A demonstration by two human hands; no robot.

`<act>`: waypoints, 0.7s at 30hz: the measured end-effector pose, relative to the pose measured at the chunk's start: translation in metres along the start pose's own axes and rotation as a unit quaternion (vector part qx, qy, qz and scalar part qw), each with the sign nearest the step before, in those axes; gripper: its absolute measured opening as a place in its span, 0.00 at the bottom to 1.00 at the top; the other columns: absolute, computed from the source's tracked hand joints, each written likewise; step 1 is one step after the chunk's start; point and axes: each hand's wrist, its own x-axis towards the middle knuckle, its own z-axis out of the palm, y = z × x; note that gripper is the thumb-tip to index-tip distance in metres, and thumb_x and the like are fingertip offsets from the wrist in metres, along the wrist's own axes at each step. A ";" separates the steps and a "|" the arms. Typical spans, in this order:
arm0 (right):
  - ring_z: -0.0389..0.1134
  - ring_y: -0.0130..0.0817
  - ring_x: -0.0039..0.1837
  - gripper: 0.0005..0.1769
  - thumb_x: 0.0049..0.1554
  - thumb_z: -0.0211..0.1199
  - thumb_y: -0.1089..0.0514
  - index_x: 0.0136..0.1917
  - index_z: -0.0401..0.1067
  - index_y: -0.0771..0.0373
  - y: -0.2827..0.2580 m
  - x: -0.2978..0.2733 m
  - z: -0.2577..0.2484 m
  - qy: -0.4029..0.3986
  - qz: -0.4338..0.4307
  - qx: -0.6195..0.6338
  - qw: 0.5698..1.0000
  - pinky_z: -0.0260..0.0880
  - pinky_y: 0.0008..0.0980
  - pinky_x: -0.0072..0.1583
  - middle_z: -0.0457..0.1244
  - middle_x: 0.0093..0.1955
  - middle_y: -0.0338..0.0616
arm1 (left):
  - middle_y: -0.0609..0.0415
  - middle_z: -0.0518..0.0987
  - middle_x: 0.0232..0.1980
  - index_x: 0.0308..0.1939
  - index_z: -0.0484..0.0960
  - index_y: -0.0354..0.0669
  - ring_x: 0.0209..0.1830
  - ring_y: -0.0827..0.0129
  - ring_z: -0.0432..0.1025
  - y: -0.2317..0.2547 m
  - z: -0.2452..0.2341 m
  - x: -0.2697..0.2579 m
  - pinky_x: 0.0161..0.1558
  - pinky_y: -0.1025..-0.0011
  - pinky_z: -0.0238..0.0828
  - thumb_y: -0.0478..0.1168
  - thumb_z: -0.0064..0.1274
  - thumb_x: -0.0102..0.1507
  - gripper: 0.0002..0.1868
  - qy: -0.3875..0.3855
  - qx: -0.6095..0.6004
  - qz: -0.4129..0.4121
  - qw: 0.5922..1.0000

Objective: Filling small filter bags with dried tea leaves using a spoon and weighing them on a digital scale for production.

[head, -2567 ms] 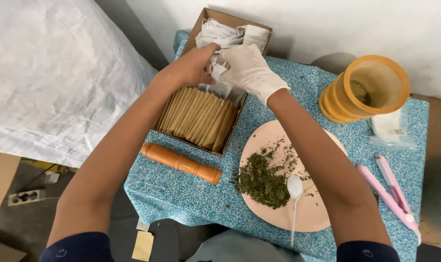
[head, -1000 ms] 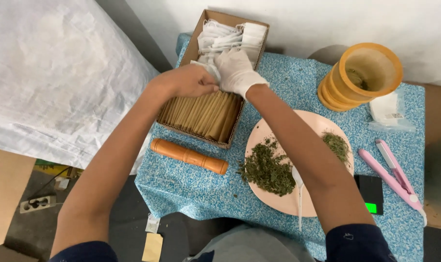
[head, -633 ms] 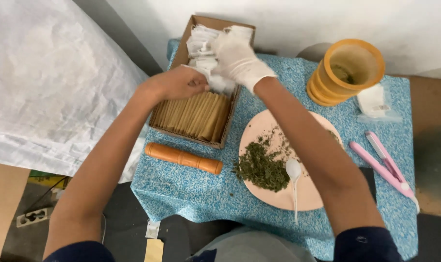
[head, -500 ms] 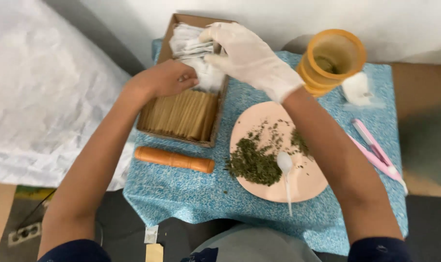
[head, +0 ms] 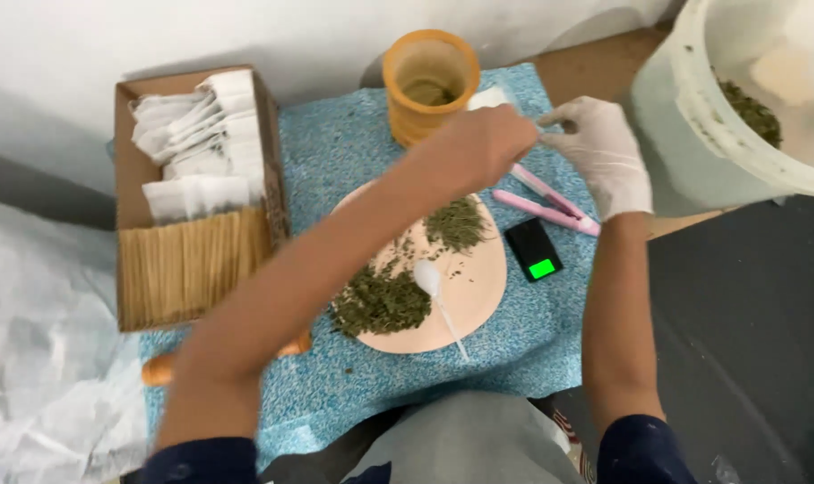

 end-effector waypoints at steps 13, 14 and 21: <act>0.68 0.46 0.73 0.09 0.56 0.80 0.46 0.48 0.83 0.46 0.011 0.008 0.040 0.045 -0.038 -0.023 0.998 0.73 0.45 0.69 0.68 0.70 0.36 | 0.47 0.78 0.29 0.34 0.80 0.38 0.32 0.42 0.84 -0.060 0.108 0.078 0.31 0.47 0.83 0.28 0.64 0.56 0.08 0.132 0.078 -0.158 0.975; 0.67 0.44 0.73 0.08 0.56 0.80 0.46 0.49 0.84 0.41 0.013 0.008 0.042 0.075 -0.071 -0.042 0.994 0.72 0.44 0.69 0.66 0.74 0.35 | 0.44 0.79 0.31 0.37 0.80 0.36 0.33 0.41 0.84 -0.055 0.098 0.074 0.31 0.48 0.83 0.26 0.60 0.60 0.05 0.130 0.051 -0.163 0.977; 0.61 0.59 0.78 0.03 0.61 0.75 0.48 0.49 0.86 0.45 0.025 0.007 0.050 0.145 -0.145 -0.126 0.971 0.65 0.50 0.68 0.57 0.86 0.51 | 0.42 0.80 0.34 0.41 0.78 0.36 0.32 0.43 0.84 -0.046 0.078 0.075 0.33 0.51 0.84 0.26 0.53 0.66 0.04 0.100 0.024 -0.142 0.984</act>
